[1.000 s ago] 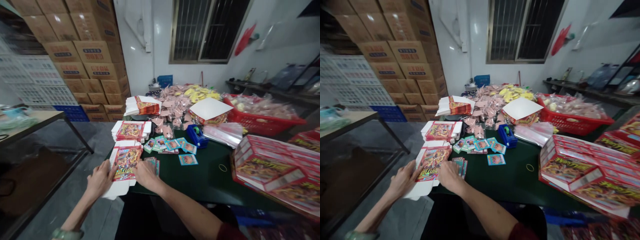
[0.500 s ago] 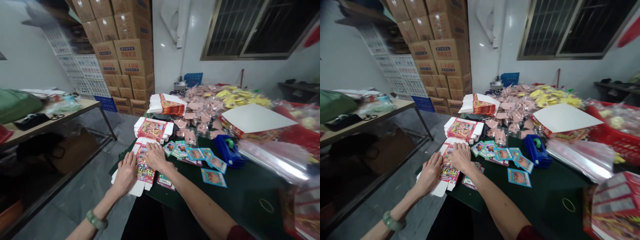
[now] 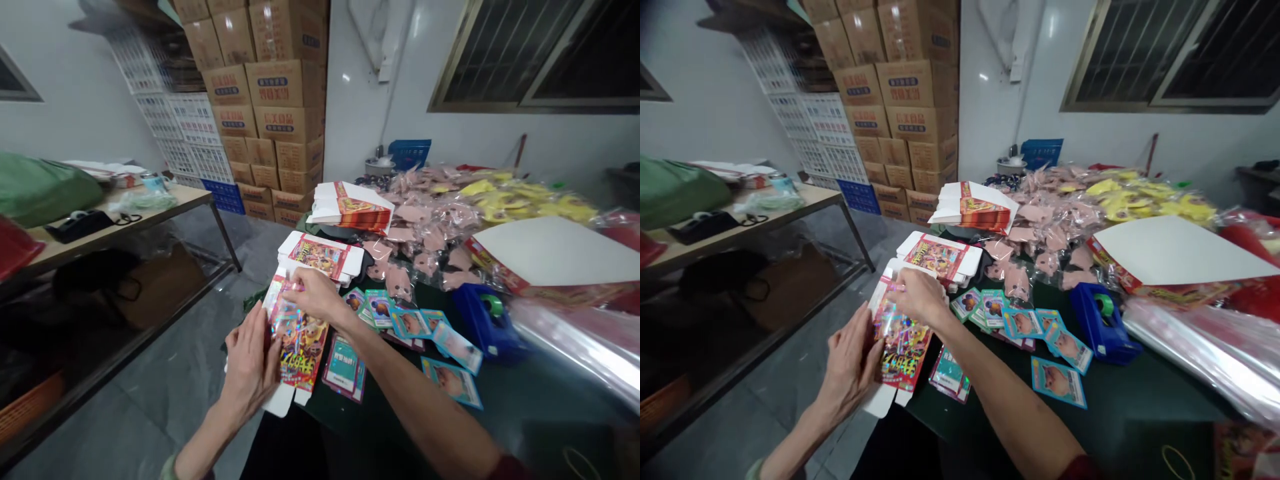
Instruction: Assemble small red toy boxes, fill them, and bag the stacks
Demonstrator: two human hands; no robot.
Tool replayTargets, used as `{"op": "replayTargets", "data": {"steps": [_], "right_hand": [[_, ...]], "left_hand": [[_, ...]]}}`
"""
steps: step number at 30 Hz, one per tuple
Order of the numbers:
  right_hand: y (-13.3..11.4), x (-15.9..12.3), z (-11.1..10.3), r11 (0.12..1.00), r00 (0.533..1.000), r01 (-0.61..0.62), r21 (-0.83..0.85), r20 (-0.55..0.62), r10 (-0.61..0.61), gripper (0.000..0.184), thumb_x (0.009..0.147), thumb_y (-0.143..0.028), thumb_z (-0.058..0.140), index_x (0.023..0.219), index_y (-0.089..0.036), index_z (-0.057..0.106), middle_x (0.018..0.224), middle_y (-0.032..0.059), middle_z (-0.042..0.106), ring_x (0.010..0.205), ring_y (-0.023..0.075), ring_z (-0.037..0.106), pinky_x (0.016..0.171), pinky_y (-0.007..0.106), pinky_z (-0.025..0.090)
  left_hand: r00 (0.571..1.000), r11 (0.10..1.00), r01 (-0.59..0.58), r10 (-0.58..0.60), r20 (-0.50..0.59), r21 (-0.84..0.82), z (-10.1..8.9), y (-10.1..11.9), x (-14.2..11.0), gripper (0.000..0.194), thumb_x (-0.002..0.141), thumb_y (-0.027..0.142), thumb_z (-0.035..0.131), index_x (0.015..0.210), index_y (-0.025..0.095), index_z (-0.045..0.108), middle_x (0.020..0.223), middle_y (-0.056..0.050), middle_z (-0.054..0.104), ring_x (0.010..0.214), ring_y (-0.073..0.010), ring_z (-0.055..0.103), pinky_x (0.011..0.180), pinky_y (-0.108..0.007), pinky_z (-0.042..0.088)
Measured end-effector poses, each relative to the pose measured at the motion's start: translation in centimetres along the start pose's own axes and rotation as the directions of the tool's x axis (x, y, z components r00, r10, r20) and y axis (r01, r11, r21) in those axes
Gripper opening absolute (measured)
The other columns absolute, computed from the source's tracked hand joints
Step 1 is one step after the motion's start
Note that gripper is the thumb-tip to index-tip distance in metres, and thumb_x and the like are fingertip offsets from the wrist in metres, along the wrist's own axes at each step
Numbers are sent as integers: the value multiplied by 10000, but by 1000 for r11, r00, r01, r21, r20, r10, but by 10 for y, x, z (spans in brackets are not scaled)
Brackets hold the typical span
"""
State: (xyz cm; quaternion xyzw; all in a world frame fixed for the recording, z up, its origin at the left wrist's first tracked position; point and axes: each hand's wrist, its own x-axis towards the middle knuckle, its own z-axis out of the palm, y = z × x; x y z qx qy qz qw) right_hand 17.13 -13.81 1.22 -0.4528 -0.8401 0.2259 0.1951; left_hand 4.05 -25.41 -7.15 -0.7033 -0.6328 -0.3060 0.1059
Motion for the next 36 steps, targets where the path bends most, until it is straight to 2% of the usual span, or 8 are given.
{"op": "replayTargets", "data": {"steps": [5,10,12,15,17,22,30,36], "right_hand": [[-16,-64,-42,852,970,221,476,-197,-141,134,721,-239,590,642,-174,503,617,-53,531,584,81,497,546,188,373],[-17,-134,-68,947,912,276,167,-358,-202,91,756,-157,578,682,-191,538,630,-45,570,591,94,526,574,212,418],[-7,-164,-73,955,774,284,-83,-568,-280,84,770,-151,587,829,-206,563,818,5,627,781,140,586,714,275,468],[17,-207,-76,959,405,127,-254,-869,-284,340,709,-142,670,1008,-225,529,1061,69,576,1030,217,545,902,417,434],[37,-231,-72,992,307,44,-117,-943,-125,419,672,-173,711,1032,-219,503,1083,87,550,1034,237,551,875,435,459],[89,-256,-35,942,430,29,334,-855,290,377,761,-237,642,1056,-209,408,921,50,592,811,162,642,705,306,542],[107,-270,-24,981,478,8,-195,-861,-175,417,827,-168,554,1222,-221,431,1059,89,586,980,190,600,773,316,542],[91,-273,-35,991,516,24,-128,-848,-122,246,895,-147,398,1105,-190,519,1095,108,550,1025,186,560,837,329,493]], "left_hand": [[979,882,182,-202,0,-434,-38,51,4,639,755,393,616,1305,159,390,1229,-156,554,1063,-308,555,908,-403,432],[849,307,492,37,527,-815,-37,97,7,239,736,363,650,866,167,609,761,-37,678,659,-177,619,634,-279,503],[816,115,564,71,573,-818,-28,114,11,253,715,338,678,882,164,600,779,-29,683,643,-157,618,632,-266,506],[825,1,565,7,565,-825,-12,140,16,333,703,304,697,990,184,578,878,-34,693,739,-176,644,715,-296,520],[839,39,543,8,544,-839,0,156,15,360,686,292,714,1005,193,579,904,-37,694,791,-194,648,744,-308,520],[883,259,424,93,459,-868,38,178,4,287,649,282,743,890,193,617,832,-27,670,800,-199,624,762,-283,496],[977,202,129,142,159,-971,63,184,-1,725,736,269,670,1352,237,288,1313,-118,472,1142,-246,525,927,-365,454],[965,384,-260,141,-222,-886,48,191,13,152,827,221,549,950,187,632,1012,-63,619,958,-188,586,822,-290,471]]}}
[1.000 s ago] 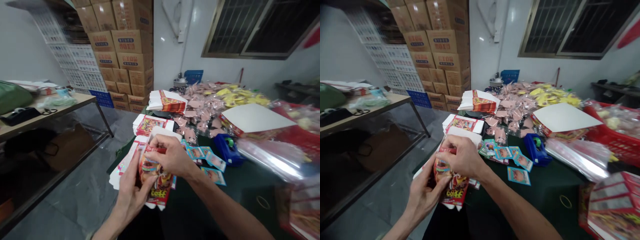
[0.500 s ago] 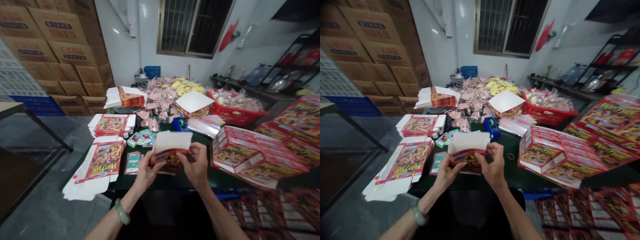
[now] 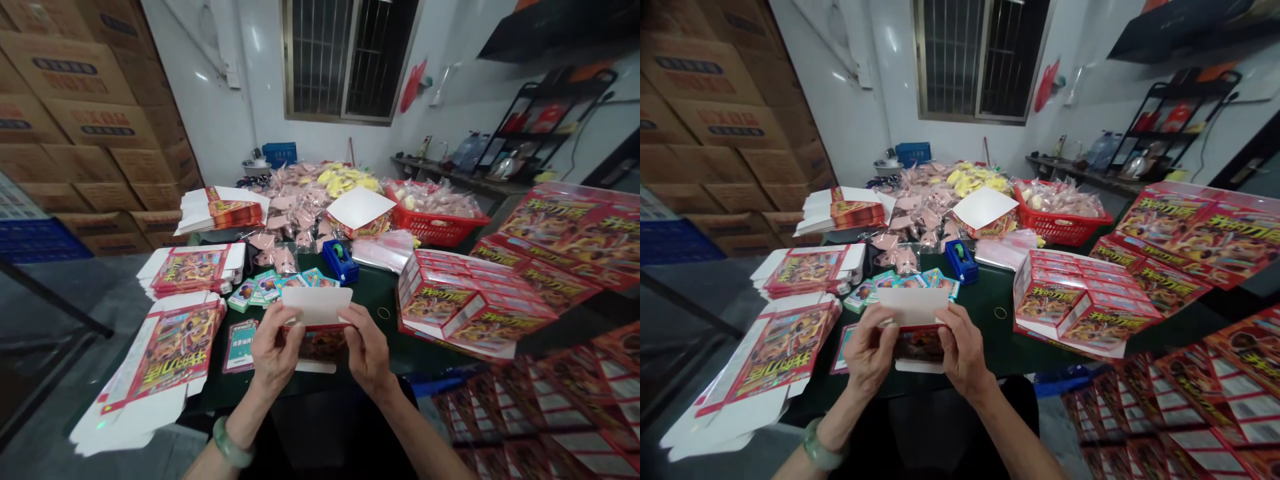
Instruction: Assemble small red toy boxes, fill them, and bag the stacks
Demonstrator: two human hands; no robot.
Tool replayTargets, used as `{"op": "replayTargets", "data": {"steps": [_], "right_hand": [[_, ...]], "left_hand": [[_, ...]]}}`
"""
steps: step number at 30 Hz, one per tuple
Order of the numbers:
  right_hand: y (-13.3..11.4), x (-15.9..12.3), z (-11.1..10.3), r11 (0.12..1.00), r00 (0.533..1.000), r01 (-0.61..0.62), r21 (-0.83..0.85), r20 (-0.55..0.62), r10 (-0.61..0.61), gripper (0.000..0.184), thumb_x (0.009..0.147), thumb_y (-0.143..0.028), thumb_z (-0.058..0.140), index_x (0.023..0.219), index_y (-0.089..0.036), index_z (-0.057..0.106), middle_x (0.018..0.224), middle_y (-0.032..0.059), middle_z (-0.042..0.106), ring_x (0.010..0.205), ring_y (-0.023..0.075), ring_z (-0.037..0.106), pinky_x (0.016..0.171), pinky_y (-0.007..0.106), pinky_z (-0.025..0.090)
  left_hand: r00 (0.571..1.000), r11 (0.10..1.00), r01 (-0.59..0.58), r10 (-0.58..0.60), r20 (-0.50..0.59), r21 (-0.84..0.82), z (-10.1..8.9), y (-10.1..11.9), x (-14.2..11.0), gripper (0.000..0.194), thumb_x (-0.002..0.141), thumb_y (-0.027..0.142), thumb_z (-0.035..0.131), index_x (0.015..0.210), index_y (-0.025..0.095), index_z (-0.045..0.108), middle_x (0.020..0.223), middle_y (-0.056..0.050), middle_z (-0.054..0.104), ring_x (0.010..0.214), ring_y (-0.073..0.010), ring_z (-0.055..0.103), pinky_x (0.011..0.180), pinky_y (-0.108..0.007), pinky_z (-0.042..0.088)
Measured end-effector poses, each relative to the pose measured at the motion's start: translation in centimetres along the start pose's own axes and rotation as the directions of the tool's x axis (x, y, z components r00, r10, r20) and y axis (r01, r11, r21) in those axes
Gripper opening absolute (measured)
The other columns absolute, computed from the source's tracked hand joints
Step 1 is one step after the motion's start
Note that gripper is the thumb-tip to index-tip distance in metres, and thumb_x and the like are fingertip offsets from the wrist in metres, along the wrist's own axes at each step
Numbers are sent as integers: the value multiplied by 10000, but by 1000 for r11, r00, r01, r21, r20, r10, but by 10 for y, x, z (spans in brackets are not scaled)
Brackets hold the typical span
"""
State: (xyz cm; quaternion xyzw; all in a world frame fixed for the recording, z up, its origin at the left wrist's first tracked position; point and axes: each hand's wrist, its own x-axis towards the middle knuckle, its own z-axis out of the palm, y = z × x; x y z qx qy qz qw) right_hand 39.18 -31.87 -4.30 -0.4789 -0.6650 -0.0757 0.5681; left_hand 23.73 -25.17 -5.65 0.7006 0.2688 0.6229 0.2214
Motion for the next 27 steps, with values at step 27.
{"op": "replayTargets", "data": {"steps": [27], "right_hand": [[-10,4,-35,909,916,-383,164,196,351,204,819,-211,590,1022,-203,573,1063,64,600,977,154,576,692,216,495]], "left_hand": [[926,904,269,-149,347,-331,-5,14,18,168,866,141,453,853,214,605,995,-42,614,997,-173,565,848,-297,430]]}}
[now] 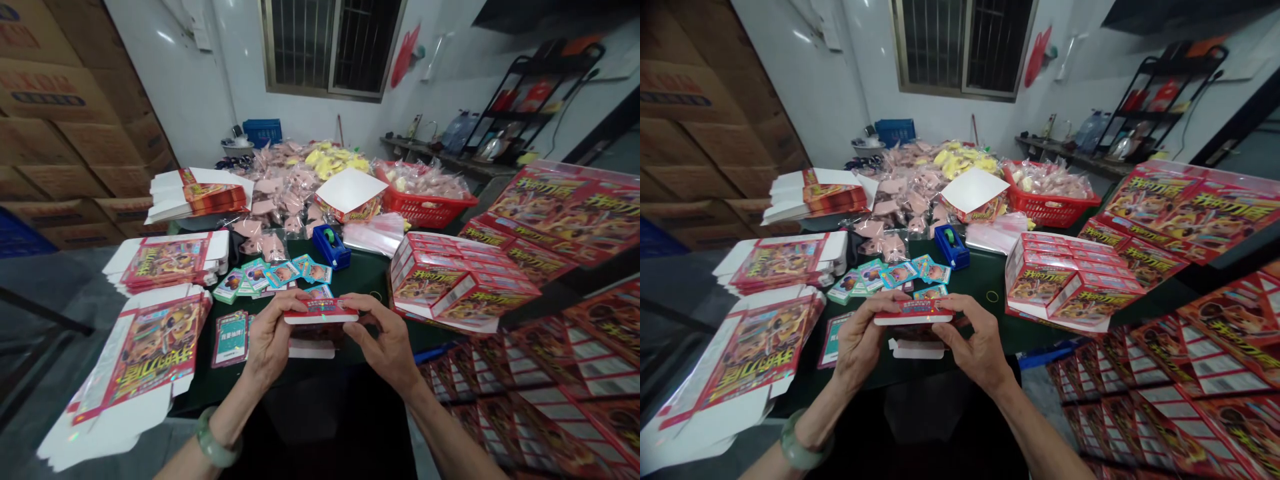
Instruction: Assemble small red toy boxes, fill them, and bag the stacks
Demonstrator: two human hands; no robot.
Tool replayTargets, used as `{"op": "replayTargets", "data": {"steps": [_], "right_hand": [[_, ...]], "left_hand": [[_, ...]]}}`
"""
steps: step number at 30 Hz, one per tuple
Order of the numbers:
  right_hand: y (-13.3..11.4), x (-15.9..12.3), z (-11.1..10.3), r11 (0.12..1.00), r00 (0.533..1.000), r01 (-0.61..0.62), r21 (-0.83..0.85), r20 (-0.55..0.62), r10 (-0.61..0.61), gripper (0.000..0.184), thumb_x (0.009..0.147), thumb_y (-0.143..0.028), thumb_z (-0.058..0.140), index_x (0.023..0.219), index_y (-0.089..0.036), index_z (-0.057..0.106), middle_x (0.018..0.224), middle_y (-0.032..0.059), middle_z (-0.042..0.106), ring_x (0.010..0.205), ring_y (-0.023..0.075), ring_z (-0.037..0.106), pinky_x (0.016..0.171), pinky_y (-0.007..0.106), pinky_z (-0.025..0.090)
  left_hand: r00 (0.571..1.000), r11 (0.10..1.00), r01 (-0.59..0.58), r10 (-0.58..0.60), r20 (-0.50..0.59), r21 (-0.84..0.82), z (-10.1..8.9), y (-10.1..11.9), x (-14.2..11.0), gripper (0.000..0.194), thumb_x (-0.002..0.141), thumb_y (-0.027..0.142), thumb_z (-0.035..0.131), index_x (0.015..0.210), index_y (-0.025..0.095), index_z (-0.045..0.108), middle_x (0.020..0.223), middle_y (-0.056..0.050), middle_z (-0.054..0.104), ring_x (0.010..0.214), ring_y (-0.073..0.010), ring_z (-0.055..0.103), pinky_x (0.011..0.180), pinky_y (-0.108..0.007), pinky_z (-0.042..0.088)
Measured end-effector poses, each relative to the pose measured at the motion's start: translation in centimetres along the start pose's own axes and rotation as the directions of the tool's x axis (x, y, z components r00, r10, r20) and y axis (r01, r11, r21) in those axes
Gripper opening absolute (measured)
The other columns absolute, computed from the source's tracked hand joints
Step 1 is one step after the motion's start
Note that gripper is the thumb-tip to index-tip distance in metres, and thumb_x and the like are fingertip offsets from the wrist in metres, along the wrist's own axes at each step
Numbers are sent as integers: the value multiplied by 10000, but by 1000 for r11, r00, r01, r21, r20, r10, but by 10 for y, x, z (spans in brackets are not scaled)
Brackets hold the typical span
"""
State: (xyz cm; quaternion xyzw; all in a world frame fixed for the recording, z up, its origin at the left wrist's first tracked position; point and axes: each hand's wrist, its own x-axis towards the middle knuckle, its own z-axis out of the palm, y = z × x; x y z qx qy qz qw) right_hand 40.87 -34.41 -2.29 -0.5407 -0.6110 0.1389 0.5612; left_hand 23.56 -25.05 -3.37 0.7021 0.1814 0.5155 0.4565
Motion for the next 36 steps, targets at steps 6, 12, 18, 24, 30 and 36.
{"op": "replayTargets", "data": {"steps": [6,12,18,24,30,36], "right_hand": [[-5,0,7,998,997,-65,-20,-52,63,149,813,-246,604,953,-204,577,975,40,609,864,137,591,659,219,483],[3,-14,23,998,969,-56,12,-242,57,365,817,-263,580,1152,-194,452,1095,97,537,970,188,569,802,332,498],[15,-28,47,931,894,293,-219,-281,-348,428,792,-105,534,1172,-257,407,1314,114,365,1219,267,401,934,495,418],[19,-28,46,899,921,261,-352,-188,-341,546,792,-51,539,1250,-318,409,1356,94,252,1220,244,391,927,447,450],[22,-30,42,873,942,244,-423,-111,-317,509,814,-91,537,1262,-314,440,1357,92,215,1252,267,356,931,432,462],[10,-25,36,874,962,208,-439,-70,-264,496,833,-69,479,1263,-313,443,1312,99,249,1208,252,399,891,396,494]], "left_hand": [[942,985,83,-127,309,151,-16,31,17,206,813,344,557,918,170,591,1022,-96,606,996,-248,563,830,-352,440],[896,885,-174,-39,442,431,-4,40,34,260,860,273,514,1100,249,609,943,-47,584,851,-165,562,736,-290,450],[962,937,-53,-44,268,346,0,27,25,238,818,259,582,1040,237,663,924,-57,582,888,-180,559,791,-326,458],[970,952,77,-140,196,297,2,30,27,233,765,301,640,969,206,702,908,-71,632,871,-202,585,799,-342,464],[957,939,213,-256,135,269,2,31,28,306,698,340,694,950,167,698,891,-67,671,815,-199,619,762,-317,501],[978,928,61,-128,162,368,1,29,28,311,730,338,670,999,182,662,928,-62,670,880,-210,613,820,-341,486]]}}
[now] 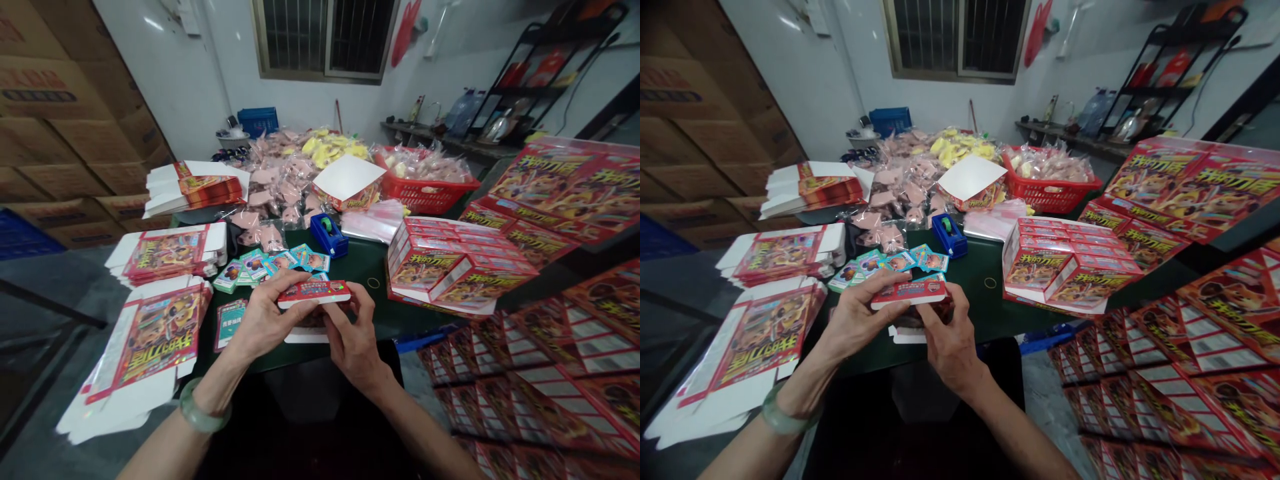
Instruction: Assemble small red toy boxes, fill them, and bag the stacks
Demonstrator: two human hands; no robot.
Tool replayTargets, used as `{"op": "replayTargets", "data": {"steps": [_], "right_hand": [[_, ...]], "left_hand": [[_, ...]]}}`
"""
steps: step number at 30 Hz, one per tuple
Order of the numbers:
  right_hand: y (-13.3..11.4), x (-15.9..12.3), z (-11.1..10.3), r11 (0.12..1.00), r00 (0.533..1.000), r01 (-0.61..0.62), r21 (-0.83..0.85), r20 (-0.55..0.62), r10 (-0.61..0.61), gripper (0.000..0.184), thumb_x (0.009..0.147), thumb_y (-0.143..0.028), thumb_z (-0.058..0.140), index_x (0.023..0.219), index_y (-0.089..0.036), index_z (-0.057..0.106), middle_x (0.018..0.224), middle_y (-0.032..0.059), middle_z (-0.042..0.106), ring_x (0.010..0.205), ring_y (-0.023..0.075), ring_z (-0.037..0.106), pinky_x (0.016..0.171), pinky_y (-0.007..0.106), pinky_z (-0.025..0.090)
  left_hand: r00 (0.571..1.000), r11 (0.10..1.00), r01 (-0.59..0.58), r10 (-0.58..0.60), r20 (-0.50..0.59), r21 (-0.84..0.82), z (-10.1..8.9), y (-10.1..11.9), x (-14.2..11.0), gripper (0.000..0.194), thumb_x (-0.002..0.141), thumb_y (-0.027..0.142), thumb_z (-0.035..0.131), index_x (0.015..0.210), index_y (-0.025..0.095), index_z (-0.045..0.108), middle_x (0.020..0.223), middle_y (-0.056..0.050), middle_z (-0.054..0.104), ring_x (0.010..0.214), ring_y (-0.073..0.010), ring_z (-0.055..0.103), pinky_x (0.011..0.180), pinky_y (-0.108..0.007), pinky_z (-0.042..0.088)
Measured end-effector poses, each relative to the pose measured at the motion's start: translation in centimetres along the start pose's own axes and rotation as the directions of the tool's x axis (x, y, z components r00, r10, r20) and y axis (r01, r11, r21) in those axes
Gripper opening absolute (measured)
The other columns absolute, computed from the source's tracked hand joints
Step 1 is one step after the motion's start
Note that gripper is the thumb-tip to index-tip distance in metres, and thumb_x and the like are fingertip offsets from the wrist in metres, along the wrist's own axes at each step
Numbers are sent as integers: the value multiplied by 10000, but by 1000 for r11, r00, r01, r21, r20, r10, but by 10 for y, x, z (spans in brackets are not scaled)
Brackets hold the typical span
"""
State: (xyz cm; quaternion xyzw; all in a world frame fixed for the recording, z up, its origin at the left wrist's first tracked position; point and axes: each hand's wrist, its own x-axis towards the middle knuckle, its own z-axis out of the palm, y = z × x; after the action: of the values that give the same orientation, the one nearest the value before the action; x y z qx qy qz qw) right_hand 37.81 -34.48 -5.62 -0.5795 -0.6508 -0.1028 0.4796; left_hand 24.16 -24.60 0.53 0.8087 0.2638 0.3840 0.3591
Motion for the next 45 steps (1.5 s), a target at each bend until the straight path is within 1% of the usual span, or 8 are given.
{"op": "replayTargets", "data": {"steps": [3,7,15,21,25,29,35,45], "right_hand": [[-3,1,-7,1000,999,2,15,48,-3,502,828,-62,479,1261,-315,445,1307,99,253,1179,236,430,873,369,506],[-6,-3,-11,999,996,16,-28,83,-14,497,823,-89,497,1272,-293,441,1305,111,250,1162,244,448,864,371,518],[-6,-3,-11,999,998,32,-35,49,-30,433,825,-140,528,1241,-246,473,1255,132,298,1094,240,485,824,374,533],[-1,-8,-13,997,997,76,-12,19,-76,498,832,-97,506,1277,-314,450,1303,108,285,1168,249,462,847,366,528],[-1,-14,-14,997,996,74,29,43,-75,547,829,-80,501,1307,-331,412,1360,104,237,1194,253,446,856,371,527],[-1,-15,-16,994,994,84,64,59,-88,583,817,-55,501,1319,-330,391,1380,100,201,1226,254,411,873,368,523],[0,-11,-21,991,991,84,100,95,-94,574,815,-49,487,1316,-309,381,1396,94,195,1250,249,373,887,381,513],[9,-14,-22,978,976,151,144,135,-171,642,796,-35,509,1348,-316,341,1419,95,167,1271,261,345,897,388,509]], "left_hand": [[997,998,-65,65,34,-5,-3,0,-3,311,754,314,653,1043,200,646,1001,-68,662,952,-218,596,856,-343,468],[996,997,-10,16,83,-74,-6,2,-6,314,760,322,647,1045,192,656,1027,-84,660,989,-238,594,888,-370,456],[998,987,24,-13,64,-160,-6,-2,-2,233,700,303,708,895,178,722,782,-56,650,722,-169,593,679,-292,475],[998,986,-5,16,67,-164,-5,-3,-1,194,780,329,621,900,222,731,762,-54,608,707,-164,567,638,-285,479],[975,992,-51,74,211,-115,-7,4,-3,242,840,291,542,1039,271,679,898,-63,598,799,-169,568,674,-284,493],[920,988,-147,121,374,40,-15,11,-5,343,895,251,432,1211,285,560,967,-68,606,879,-185,558,786,-323,481],[893,940,-254,136,430,230,-25,8,-8,417,886,234,424,1293,318,463,1212,-60,557,1121,-235,506,933,-367,413],[836,836,-409,182,518,367,-29,11,-9,445,909,225,350,1351,270,379,1014,-74,576,919,-199,547,789,-314,453]]}}
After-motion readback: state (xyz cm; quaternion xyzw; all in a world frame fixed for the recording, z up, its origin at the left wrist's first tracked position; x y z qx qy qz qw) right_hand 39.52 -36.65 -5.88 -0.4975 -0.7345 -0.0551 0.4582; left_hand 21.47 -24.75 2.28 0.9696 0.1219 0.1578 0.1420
